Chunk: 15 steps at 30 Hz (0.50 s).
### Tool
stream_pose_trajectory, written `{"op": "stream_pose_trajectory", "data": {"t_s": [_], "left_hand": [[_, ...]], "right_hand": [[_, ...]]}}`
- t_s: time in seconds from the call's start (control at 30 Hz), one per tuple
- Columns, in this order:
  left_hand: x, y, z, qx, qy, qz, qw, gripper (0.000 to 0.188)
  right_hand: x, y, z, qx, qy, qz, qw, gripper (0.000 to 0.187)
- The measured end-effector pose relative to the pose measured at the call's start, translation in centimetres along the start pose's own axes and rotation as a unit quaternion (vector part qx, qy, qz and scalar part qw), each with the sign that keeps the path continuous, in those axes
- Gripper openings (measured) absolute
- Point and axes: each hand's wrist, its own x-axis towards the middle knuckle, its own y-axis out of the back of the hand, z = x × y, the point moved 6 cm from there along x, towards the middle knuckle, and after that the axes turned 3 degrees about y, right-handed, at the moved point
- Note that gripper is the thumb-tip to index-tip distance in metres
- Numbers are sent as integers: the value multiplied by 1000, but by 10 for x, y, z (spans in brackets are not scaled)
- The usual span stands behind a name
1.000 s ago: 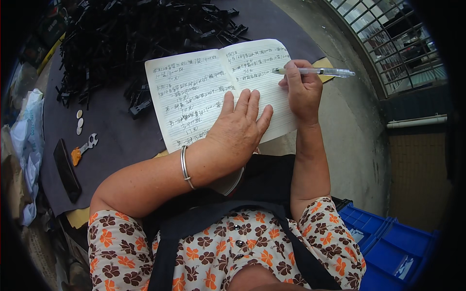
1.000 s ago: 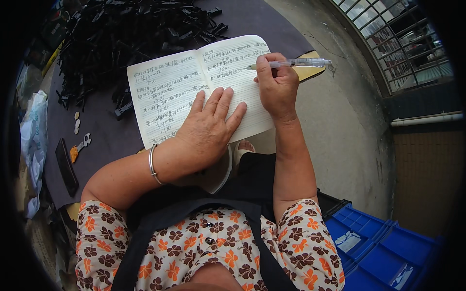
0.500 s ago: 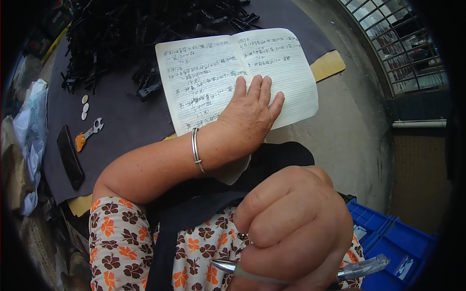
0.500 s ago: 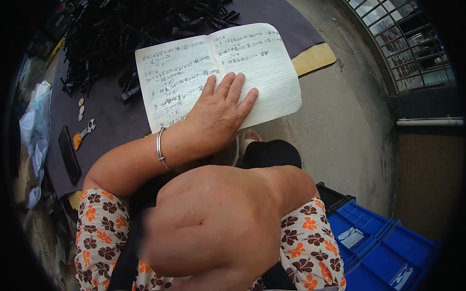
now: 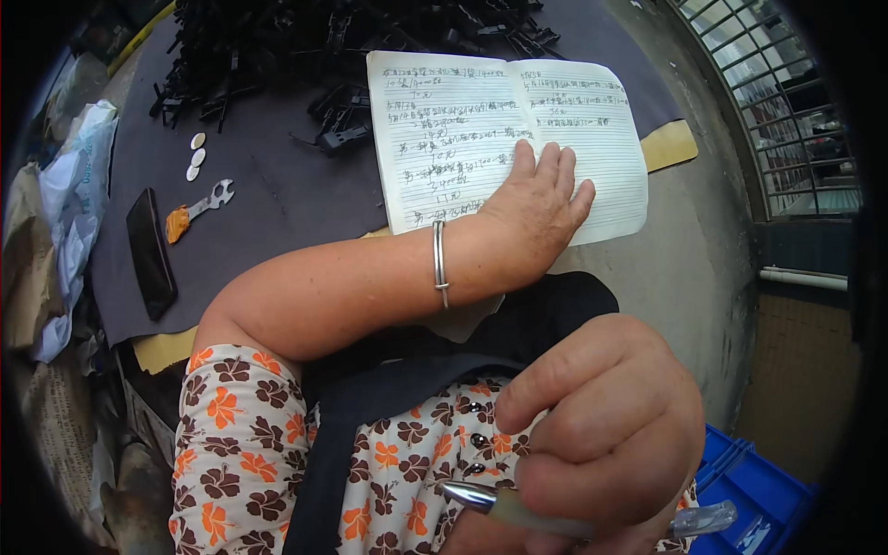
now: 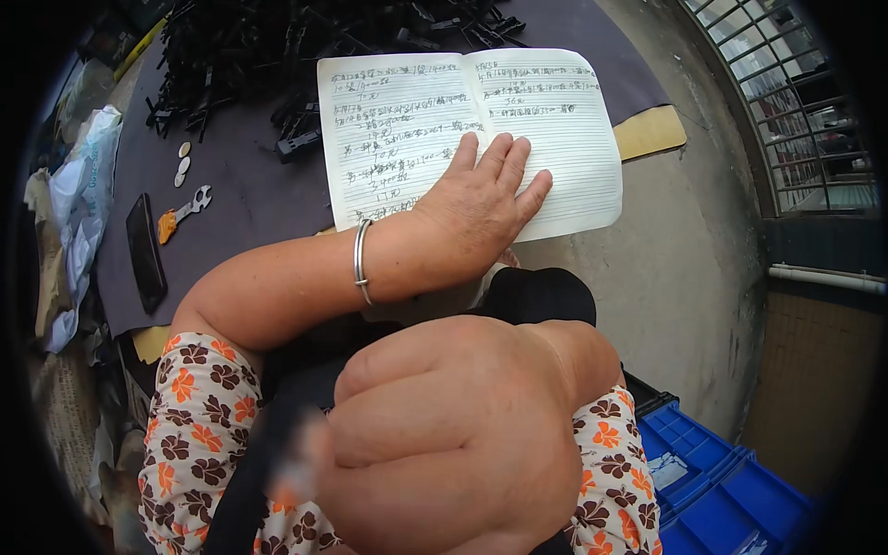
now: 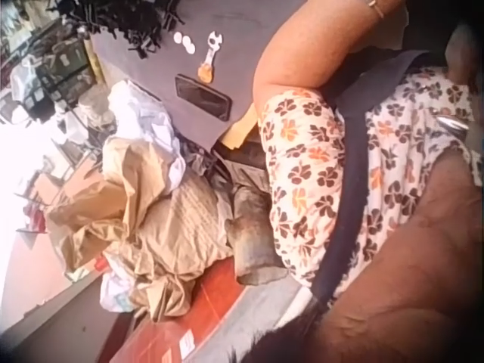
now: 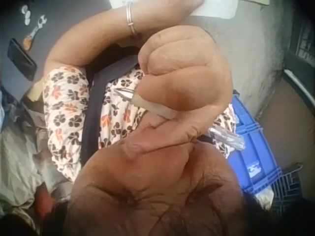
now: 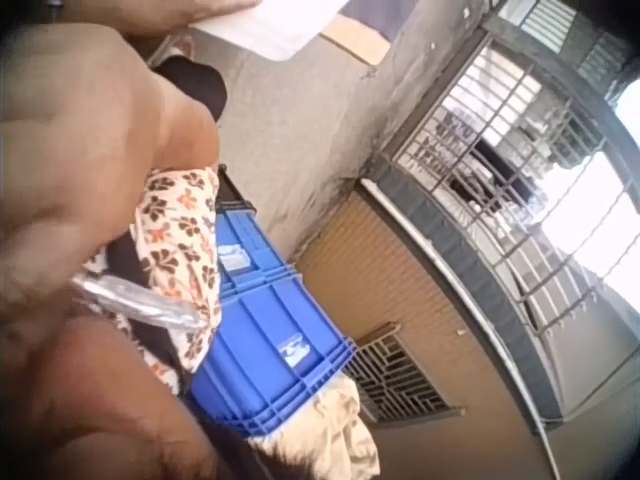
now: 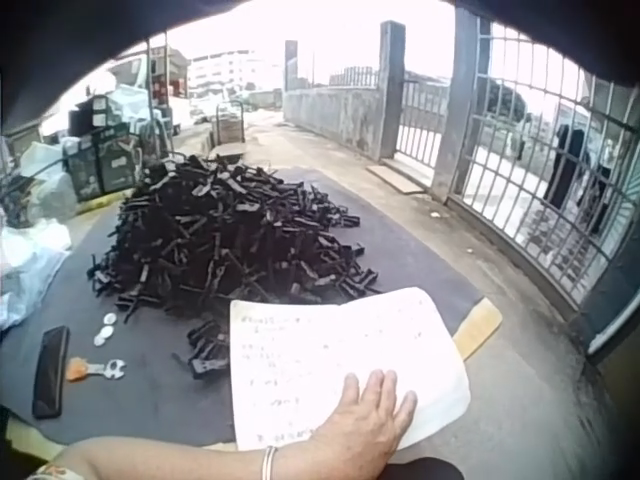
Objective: Writing notes or recording data in a paper notebook with a pen at a workbench.
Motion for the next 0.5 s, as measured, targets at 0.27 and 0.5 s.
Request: {"op": "stream_pose_trajectory", "data": {"t_s": [0.27, 0.5], "left_hand": [[-8, -1, -3, -9, 6, 8, 1000, 85], [-4, -2, 0, 7, 5, 3, 1000, 83]], "right_hand": [[-28, 39, -5, 122, -93, -57, 987, 17], [-104, 145, 31, -270, -218, 312, 885, 18]]}}
